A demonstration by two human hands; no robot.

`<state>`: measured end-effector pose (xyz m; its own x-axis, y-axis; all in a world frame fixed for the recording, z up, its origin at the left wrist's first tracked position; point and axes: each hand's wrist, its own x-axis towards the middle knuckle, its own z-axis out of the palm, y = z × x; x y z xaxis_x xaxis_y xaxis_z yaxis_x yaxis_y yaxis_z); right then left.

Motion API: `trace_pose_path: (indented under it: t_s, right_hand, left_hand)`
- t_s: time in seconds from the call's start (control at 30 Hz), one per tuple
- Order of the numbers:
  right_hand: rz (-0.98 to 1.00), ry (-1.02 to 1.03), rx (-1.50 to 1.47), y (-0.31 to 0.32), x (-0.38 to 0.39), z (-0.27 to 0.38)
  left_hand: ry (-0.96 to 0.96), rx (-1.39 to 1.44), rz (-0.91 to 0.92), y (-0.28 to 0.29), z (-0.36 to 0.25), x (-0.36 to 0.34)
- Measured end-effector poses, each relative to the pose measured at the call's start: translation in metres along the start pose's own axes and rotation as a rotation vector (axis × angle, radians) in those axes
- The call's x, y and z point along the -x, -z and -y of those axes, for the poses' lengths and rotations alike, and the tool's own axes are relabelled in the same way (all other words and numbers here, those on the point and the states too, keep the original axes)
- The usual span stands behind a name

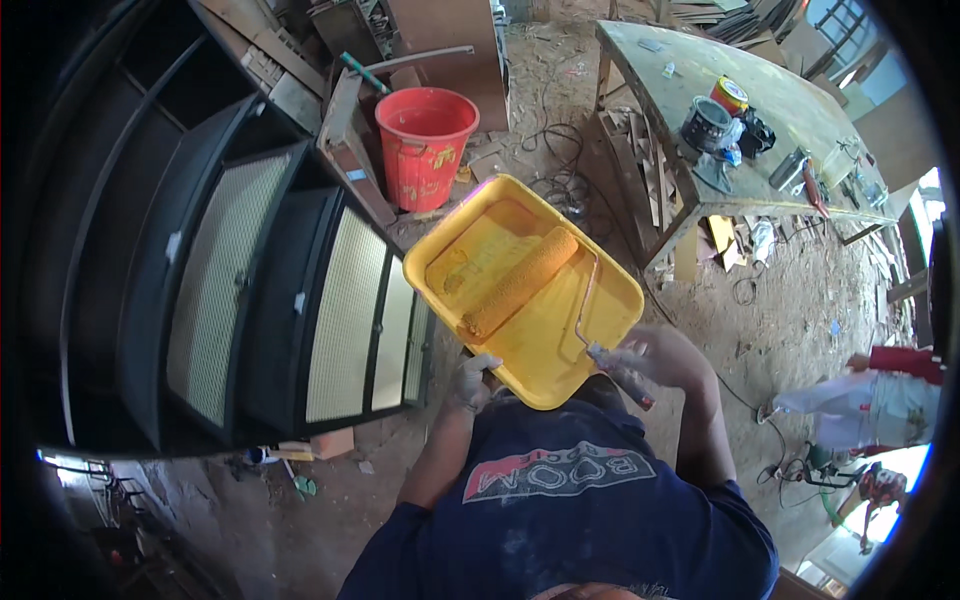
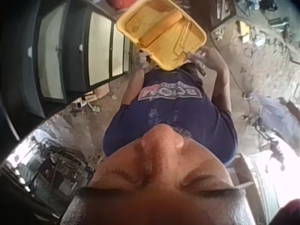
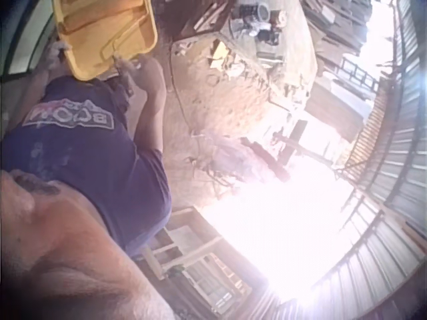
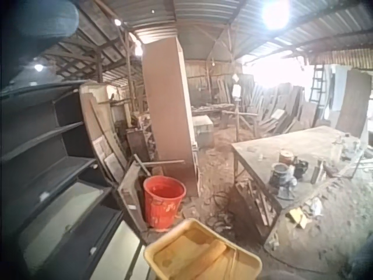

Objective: The person stirs yellow paint in a bucket with a wooden stick and then pours it into a paint tray.

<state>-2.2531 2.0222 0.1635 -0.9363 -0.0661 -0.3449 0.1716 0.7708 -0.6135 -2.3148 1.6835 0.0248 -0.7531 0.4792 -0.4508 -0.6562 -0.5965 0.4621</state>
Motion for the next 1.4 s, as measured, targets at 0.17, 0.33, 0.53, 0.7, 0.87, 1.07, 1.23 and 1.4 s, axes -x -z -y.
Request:
trace_pose_path:
  t_s: [0.17, 0.33, 0.53, 0.7, 0.87, 1.07, 1.23, 1.4]
  right_hand:
    - [-0.164, 0.032, 0.01, 0.069, -0.134, 0.041]
    - [-0.373, 0.698, 0.078, 0.088, -0.298, 0.029]
    - [-0.167, 0.861, 0.133, 0.118, -0.432, -0.01]
    - [-0.103, 0.975, 0.041, 0.142, -0.497, -0.044]
    - [-0.06, 1.056, 0.047, 0.138, -0.531, -0.077]
    - [0.045, 1.038, 0.03, 0.137, -0.535, -0.08]
    - [-0.006, 0.959, -0.082, 0.129, -0.531, -0.087]
    - [-0.114, 0.968, -0.022, 0.144, -0.523, -0.087]
  left_hand:
    - [-0.198, -0.182, -0.032, -0.025, -0.05, -0.069]
    - [-0.199, -0.236, -0.069, -0.02, -0.066, -0.139]
    - [-0.351, -0.212, -0.276, -0.092, -0.07, -0.198]
    - [-0.283, -0.255, -0.407, -0.122, -0.057, -0.249]
    - [-0.328, -0.117, -0.382, -0.122, -0.025, -0.284]
    - [-0.236, 0.07, -0.542, -0.117, 0.016, -0.287]
    - [-0.285, 0.122, -0.569, -0.129, 0.028, -0.284]
    - [-0.286, 0.048, -0.654, -0.123, 0.029, -0.287]
